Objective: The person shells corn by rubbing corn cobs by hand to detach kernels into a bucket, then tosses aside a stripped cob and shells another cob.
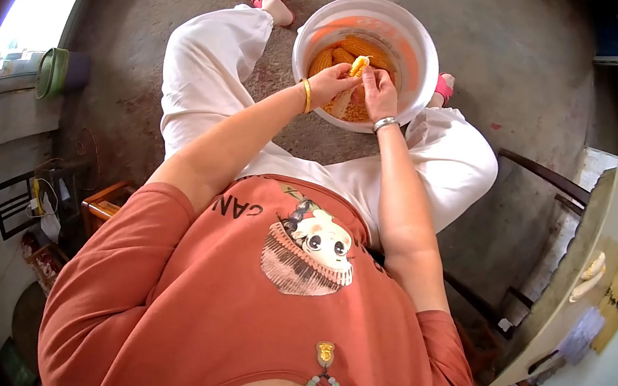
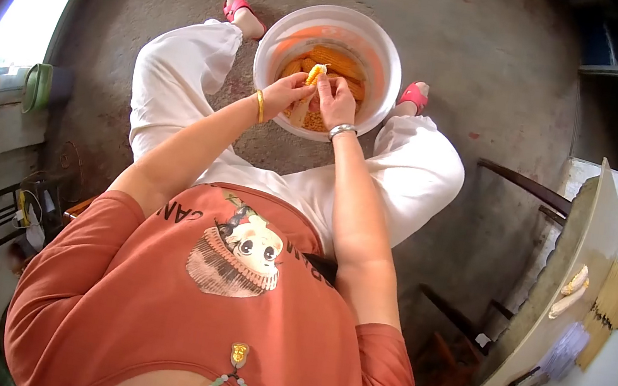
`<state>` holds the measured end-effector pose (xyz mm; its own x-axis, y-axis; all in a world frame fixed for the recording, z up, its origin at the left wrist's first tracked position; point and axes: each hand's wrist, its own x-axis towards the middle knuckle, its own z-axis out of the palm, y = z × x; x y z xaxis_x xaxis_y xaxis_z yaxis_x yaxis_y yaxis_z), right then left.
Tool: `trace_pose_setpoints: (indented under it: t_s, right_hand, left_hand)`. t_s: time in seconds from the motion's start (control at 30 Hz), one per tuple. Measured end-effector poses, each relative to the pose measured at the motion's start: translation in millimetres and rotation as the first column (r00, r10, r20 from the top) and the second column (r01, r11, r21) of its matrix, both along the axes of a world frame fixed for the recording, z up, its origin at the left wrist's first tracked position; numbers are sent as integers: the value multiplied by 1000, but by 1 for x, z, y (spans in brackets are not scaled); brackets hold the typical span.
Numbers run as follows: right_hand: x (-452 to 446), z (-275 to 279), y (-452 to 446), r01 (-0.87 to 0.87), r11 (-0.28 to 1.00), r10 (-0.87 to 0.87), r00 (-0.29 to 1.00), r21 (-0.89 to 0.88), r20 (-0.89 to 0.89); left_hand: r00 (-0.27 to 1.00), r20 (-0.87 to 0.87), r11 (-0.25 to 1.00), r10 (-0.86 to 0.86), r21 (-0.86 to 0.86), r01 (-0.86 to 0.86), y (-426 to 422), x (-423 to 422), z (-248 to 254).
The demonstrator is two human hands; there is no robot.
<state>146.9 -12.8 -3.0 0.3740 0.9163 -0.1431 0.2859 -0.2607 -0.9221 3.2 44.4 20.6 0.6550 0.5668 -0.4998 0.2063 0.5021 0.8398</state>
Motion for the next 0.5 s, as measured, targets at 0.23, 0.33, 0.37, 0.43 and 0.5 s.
trace_pose_setpoints:
  t_s: [0.23, 0.33, 0.37, 0.43, 0.5]
  right_hand:
    - [-1, 2, 0, 59, 998, -60, 997, 34, 51]
    - [0, -2, 1, 46, 998, -50, 995, 45, 86]
    - [0, -4, 1, 53, 997, -58, 995, 63, 82]
    - [-2, -4, 1, 67, 993, -74, 995, 97, 73]
    - [-2, -5, 1, 81, 991, -90, 992, 110, 86]
  left_hand:
    - [990, 139, 1000, -13, -17, 15, -4, 0, -12]
    - [992, 128, 999, -15, -26, 19, -3, -1, -8]
    - [990, 141, 999, -12, -36, 17, -3, -1, -9]
    - [986, 168, 998, -4, -56, 13, -3, -1, -13]
    - [984, 175, 999, -15, -29, 21, -3, 0, -16]
